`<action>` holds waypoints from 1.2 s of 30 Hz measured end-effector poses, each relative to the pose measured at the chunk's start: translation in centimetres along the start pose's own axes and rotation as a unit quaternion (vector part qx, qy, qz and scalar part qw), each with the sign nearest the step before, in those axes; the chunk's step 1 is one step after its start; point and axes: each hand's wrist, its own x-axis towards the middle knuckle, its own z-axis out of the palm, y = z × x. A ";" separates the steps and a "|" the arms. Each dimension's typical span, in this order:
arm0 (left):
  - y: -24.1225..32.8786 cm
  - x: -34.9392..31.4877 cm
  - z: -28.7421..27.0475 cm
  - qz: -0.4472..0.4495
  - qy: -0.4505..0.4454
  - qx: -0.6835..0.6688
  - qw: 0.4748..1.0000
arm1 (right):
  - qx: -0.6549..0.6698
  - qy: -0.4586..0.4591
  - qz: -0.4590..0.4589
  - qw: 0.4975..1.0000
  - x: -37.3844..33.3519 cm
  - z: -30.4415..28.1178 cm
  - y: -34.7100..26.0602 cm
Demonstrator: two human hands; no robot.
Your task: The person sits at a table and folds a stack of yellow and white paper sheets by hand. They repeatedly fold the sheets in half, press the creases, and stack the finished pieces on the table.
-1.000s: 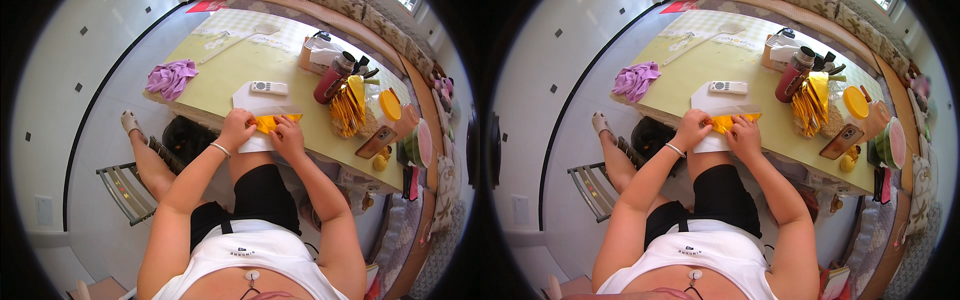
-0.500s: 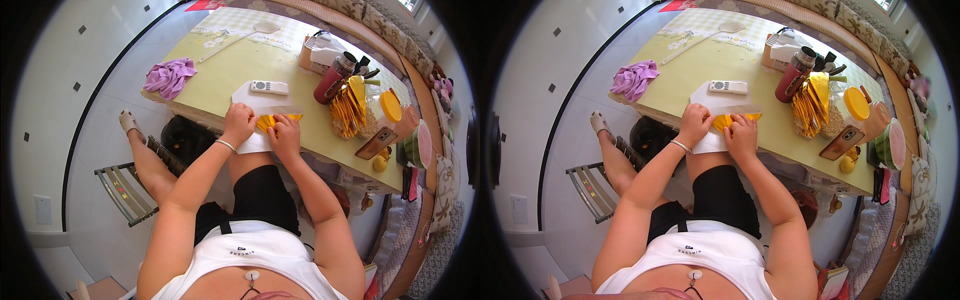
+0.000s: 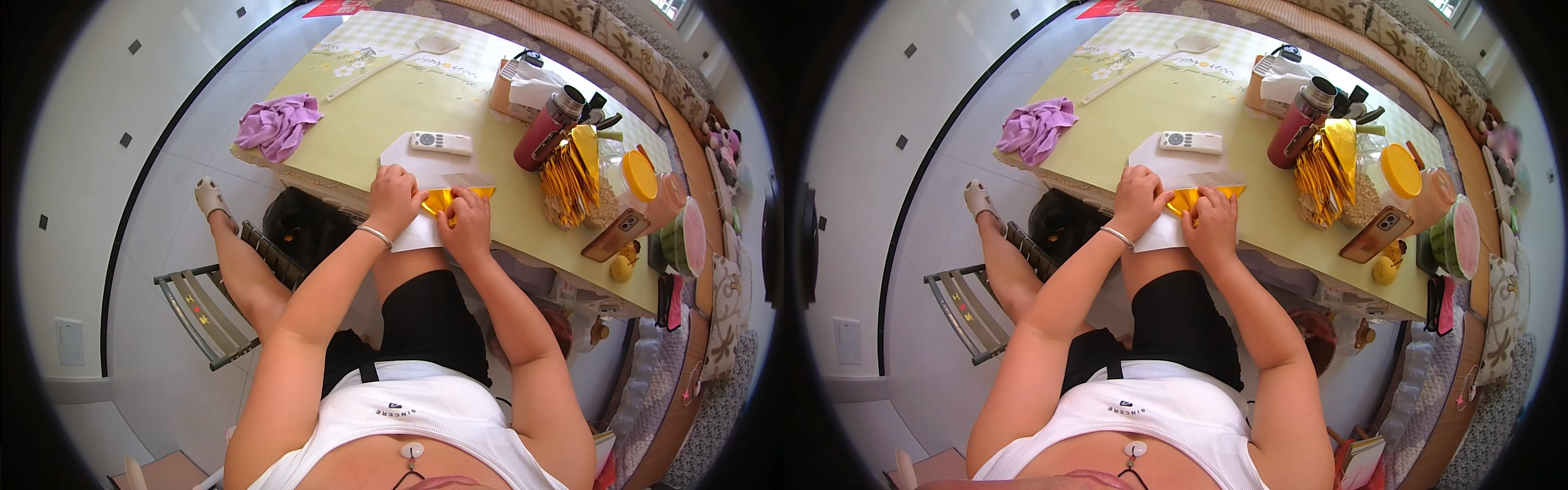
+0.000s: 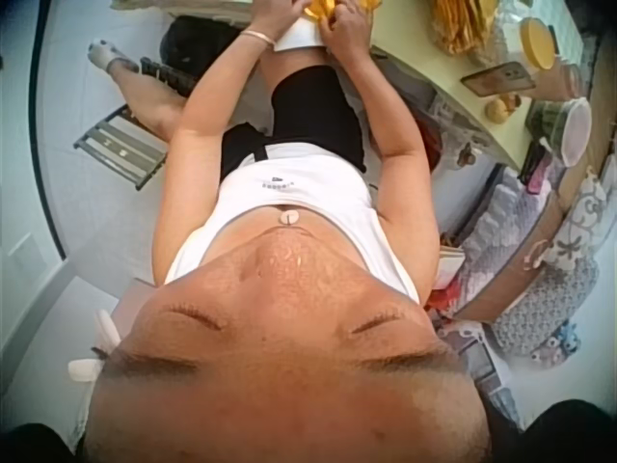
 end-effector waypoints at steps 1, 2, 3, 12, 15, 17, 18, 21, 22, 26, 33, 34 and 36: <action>0.0 0.0 0.0 -0.002 -0.001 -0.001 1.000 | 0.010 0.000 0.005 1.000 0.0 -0.1 0.0; 0.0 0.0 0.0 -0.003 -0.003 -0.001 1.000 | 0.019 0.000 0.010 1.000 0.0 -0.1 0.0; 0.0 0.0 0.0 -0.004 -0.002 -0.001 1.000 | 0.029 -0.001 0.015 0.999 0.0 -0.2 0.0; 0.4 -0.2 0.1 -0.015 0.014 0.010 1.000 | -0.107 -0.042 -0.055 0.992 -0.2 0.0 0.2; 0.2 -0.4 0.4 -0.010 0.034 0.014 0.999 | -0.115 -0.043 -0.056 0.991 -0.2 0.0 0.0; 0.1 -0.4 0.4 -0.015 0.038 0.018 0.999 | -0.119 -0.043 -0.052 0.991 -0.3 0.0 0.0; 0.1 -0.5 0.3 -0.022 0.040 0.021 0.999 | -0.121 -0.041 -0.050 0.991 -0.3 0.0 0.0; -0.2 -0.8 -0.3 -0.038 0.043 0.040 0.998 | -0.125 -0.052 -0.045 0.990 -0.4 0.3 -0.1; -0.4 -0.9 -0.5 -0.039 0.043 0.054 0.997 | -0.124 -0.047 -0.045 0.990 -0.4 0.2 -0.2; 0.8 -0.7 -2.0 0.122 0.072 0.071 0.987 | -0.132 -0.031 -0.043 0.990 -0.4 0.3 -0.4; 1.7 -1.6 -1.2 0.129 -0.044 0.049 0.989 | -0.133 -0.038 -0.044 0.989 -0.2 0.2 -0.4; 1.8 -1.4 -1.1 0.114 -0.042 0.041 0.992 | -0.134 -0.041 -0.044 0.989 -0.2 0.1 -0.4; 2.1 -0.8 -1.2 0.089 -0.061 0.056 0.993 | -0.134 -0.049 -0.044 0.989 0.0 0.0 -0.5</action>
